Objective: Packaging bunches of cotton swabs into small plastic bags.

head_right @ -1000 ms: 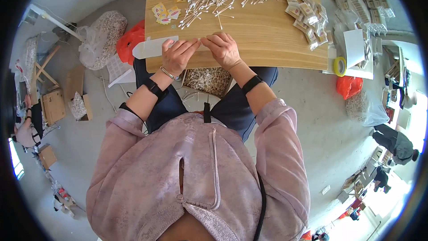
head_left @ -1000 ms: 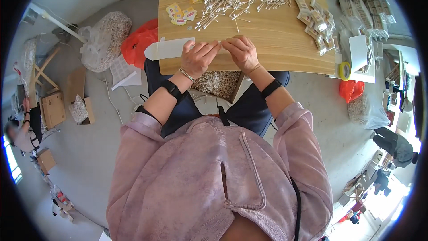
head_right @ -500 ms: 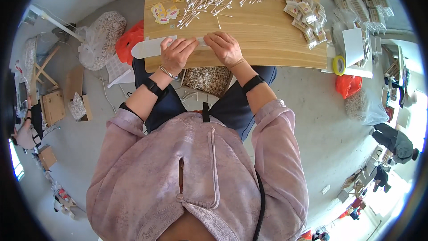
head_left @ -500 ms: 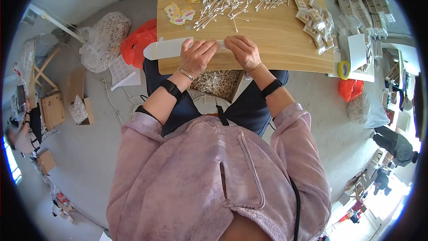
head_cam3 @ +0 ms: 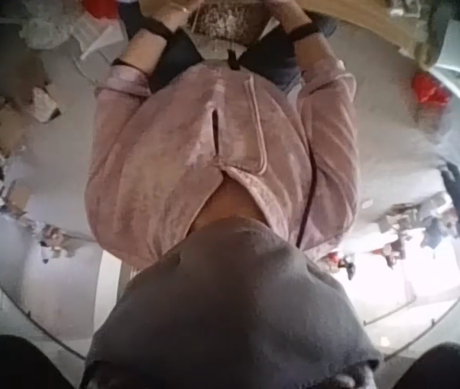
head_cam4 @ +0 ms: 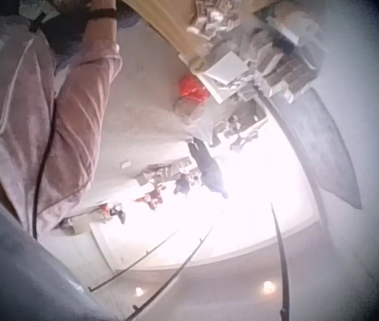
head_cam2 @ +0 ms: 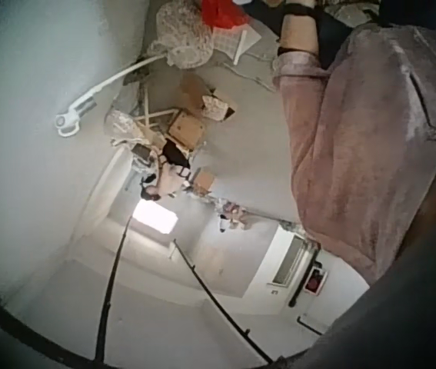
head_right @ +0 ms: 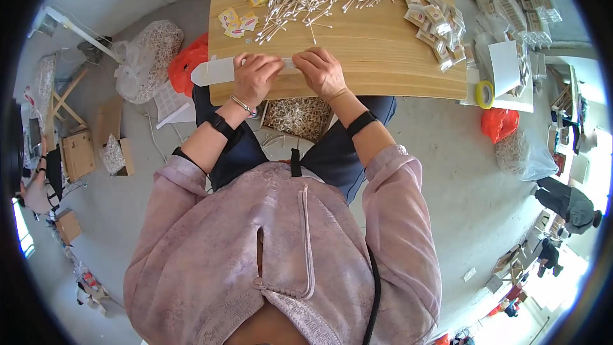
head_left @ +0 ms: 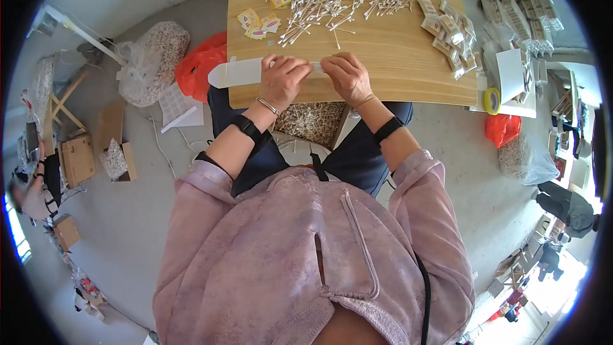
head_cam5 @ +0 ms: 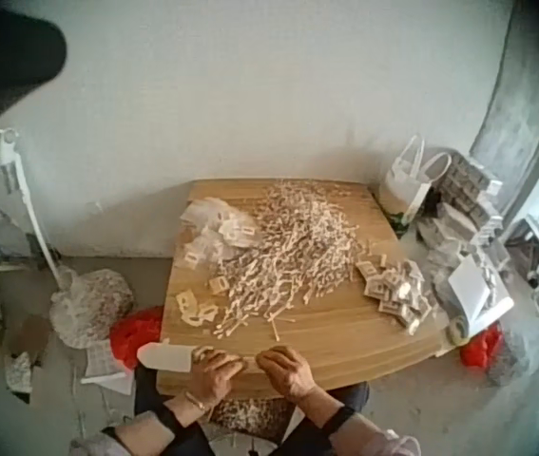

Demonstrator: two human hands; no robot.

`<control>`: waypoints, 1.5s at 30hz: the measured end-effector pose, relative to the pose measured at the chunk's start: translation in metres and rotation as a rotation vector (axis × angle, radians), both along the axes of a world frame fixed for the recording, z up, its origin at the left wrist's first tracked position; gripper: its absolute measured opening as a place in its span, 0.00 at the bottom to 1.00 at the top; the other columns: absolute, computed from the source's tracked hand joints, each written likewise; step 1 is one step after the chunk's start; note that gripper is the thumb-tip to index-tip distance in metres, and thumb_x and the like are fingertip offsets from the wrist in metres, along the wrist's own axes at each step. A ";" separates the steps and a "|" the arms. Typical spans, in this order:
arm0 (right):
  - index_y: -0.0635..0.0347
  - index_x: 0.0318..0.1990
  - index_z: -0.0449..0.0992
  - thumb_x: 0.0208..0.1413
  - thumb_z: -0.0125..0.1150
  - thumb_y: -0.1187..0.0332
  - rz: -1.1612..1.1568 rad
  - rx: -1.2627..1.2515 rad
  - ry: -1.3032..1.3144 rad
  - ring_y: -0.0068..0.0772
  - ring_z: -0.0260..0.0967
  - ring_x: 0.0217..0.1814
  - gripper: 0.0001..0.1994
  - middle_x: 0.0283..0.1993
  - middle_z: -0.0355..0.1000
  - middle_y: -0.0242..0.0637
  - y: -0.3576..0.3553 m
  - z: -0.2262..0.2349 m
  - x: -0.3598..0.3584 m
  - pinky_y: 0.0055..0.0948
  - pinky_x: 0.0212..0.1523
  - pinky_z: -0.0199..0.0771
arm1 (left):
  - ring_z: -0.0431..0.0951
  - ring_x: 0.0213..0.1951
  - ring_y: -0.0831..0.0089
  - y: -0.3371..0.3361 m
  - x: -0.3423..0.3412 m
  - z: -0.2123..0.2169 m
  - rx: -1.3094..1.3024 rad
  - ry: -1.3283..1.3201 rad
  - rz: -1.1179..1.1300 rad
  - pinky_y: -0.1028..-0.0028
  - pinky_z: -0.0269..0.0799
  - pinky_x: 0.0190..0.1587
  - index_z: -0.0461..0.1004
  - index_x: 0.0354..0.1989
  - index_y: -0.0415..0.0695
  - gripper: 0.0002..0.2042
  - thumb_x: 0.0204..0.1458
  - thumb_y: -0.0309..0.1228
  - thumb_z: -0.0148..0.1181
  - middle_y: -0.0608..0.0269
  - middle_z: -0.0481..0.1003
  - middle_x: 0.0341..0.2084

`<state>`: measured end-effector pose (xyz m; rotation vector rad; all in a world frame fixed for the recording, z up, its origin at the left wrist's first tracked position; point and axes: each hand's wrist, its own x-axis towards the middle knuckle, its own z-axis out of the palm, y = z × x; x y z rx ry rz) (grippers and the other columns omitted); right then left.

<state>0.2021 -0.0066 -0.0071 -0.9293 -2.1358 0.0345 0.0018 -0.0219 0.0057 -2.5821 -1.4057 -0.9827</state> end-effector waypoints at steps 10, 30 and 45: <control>0.58 0.28 0.75 0.44 0.65 0.71 -0.008 -0.659 0.449 0.36 0.68 0.39 0.05 0.32 0.74 0.34 0.004 0.001 -0.013 0.32 0.43 0.68 | 0.76 0.31 0.69 0.016 0.005 -0.006 -0.665 -0.592 -0.017 0.72 0.72 0.35 0.76 0.34 0.42 0.07 0.47 0.29 0.63 0.61 0.76 0.28; 0.62 0.33 0.78 0.49 0.62 0.70 0.072 -0.927 0.519 0.30 0.66 0.44 0.06 0.38 0.72 0.36 -0.011 -0.011 -0.009 0.29 0.49 0.63 | 0.65 0.30 0.87 -0.003 0.005 -0.024 -1.244 -1.205 -0.064 0.84 0.60 0.36 0.70 0.28 0.44 0.04 0.53 0.29 0.54 0.76 0.69 0.25; 0.65 0.33 0.77 0.51 0.61 0.72 0.160 -1.038 0.684 0.20 0.65 0.36 0.05 0.38 0.71 0.31 -0.009 -0.016 -0.008 0.21 0.38 0.65 | 0.67 0.30 0.87 -0.003 0.003 -0.029 -1.223 -1.165 -0.092 0.84 0.61 0.35 0.71 0.32 0.44 0.04 0.54 0.31 0.55 0.75 0.70 0.26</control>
